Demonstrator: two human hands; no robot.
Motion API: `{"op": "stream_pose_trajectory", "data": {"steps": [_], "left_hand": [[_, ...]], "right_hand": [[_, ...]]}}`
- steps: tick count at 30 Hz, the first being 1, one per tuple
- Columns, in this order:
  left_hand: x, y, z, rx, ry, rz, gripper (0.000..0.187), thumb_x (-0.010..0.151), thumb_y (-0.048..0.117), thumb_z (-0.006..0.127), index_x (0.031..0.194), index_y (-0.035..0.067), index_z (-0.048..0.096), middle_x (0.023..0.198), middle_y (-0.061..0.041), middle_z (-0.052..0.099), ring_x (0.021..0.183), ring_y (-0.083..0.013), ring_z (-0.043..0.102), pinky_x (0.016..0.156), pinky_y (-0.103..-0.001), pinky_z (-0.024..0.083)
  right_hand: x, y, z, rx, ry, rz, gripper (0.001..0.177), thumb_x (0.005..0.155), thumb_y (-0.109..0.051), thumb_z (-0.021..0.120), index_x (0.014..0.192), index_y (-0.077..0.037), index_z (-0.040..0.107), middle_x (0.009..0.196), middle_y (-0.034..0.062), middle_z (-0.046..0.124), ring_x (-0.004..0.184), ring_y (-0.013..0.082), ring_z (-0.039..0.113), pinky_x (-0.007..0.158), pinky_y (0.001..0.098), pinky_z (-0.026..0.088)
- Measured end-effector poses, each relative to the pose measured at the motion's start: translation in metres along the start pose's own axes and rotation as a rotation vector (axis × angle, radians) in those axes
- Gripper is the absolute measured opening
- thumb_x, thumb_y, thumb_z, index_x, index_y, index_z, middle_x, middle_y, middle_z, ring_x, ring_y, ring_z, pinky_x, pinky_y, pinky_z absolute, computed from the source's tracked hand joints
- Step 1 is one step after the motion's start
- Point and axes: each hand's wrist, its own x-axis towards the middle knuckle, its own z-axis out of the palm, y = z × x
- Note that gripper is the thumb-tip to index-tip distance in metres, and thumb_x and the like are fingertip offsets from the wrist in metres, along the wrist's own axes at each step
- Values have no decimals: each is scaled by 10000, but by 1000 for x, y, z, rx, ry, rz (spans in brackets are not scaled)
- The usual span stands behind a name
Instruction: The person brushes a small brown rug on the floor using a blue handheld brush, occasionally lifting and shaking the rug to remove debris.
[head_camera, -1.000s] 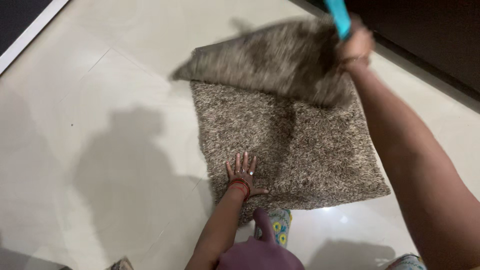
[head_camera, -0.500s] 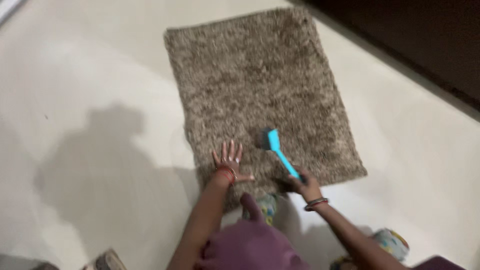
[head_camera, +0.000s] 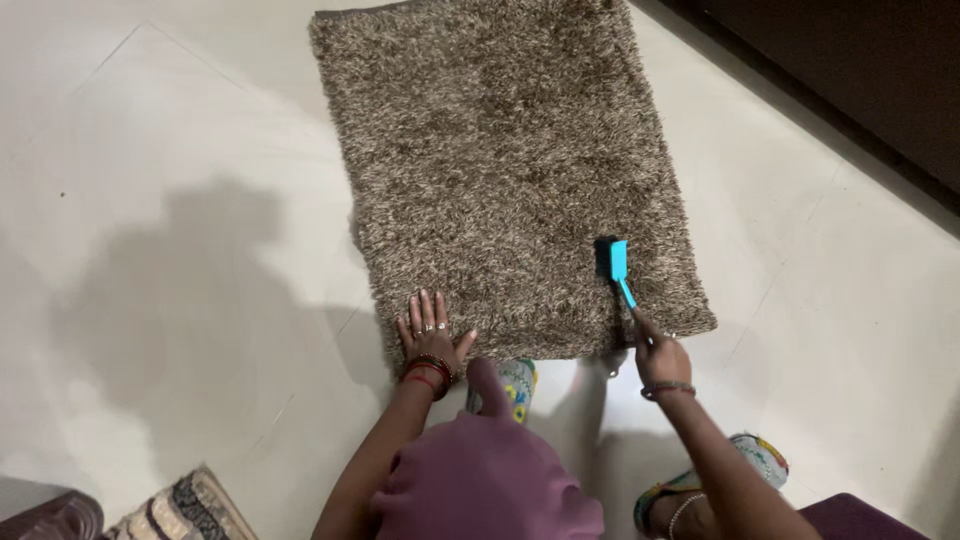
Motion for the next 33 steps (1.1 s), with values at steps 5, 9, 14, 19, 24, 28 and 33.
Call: {"op": "stream_pose_trajectory", "data": {"steps": [5, 9, 14, 19, 24, 28, 33], "left_hand": [[34, -12, 9, -37, 87, 27, 1087, 896, 807, 375, 1644, 152, -62, 1711, -130, -161, 1573, -339, -142, 1216, -587, -100], [93, -23, -17, -81, 161, 58, 1119, 878, 756, 509, 1645, 134, -17, 1715, -142, -126, 1579, -341, -116, 1224, -591, -72], [92, -53, -9, -131, 646, 36, 1036, 944, 525, 638, 1697, 83, 81, 1780, -163, -24, 1645, -341, -34, 1303, -554, 6], [50, -42, 55, -190, 541, -156, 1023, 949, 534, 599, 1625, 11, 36, 1705, -210, -25, 1567, -406, -44, 1229, -603, 16], [41, -51, 46, -198, 517, -94, 1069, 904, 510, 668, 1602, 14, 28, 1678, -223, -6, 1545, -422, 13, 1219, -602, 93], [20, -32, 50, -904, 741, -193, 1067, 806, 224, 795, 1608, 14, 124, 1604, -235, 298, 1463, -405, 338, 1173, -500, 356], [40, -43, 39, -1493, 525, -490, 892, 770, 11, 800, 1557, 86, 388, 1445, -184, 577, 1211, -360, 634, 1002, -478, 554]], "right_hand": [[85, -1, 21, 81, 24, -101, 489, 857, -388, 697, 1344, -403, 650, 983, 217, 739, 915, 428, 706, 802, 535, 575], [156, -43, 13, 32, 54, -125, 441, 875, -309, 691, 1312, -374, 691, 1032, 249, 723, 966, 430, 697, 826, 530, 571], [133, -84, -15, 97, 96, -243, 355, 978, -363, 620, 1322, -308, 686, 973, 235, 729, 893, 439, 704, 790, 547, 558], [-1, -145, 66, 106, 0, -521, 308, 1085, -363, 504, 1261, -203, 699, 881, 240, 723, 749, 405, 691, 697, 533, 545], [-66, -173, 85, 264, -54, -747, 460, 963, -325, 585, 1412, -225, 595, 884, 220, 729, 752, 398, 700, 674, 517, 558], [-14, -119, 57, 360, 62, -414, 544, 978, -335, 621, 1507, -245, 533, 907, 218, 743, 801, 361, 735, 718, 483, 570], [50, -82, 28, 574, 296, -417, 494, 1000, -260, 687, 1454, -112, 560, 1119, 234, 742, 955, 314, 752, 805, 434, 589]]}}
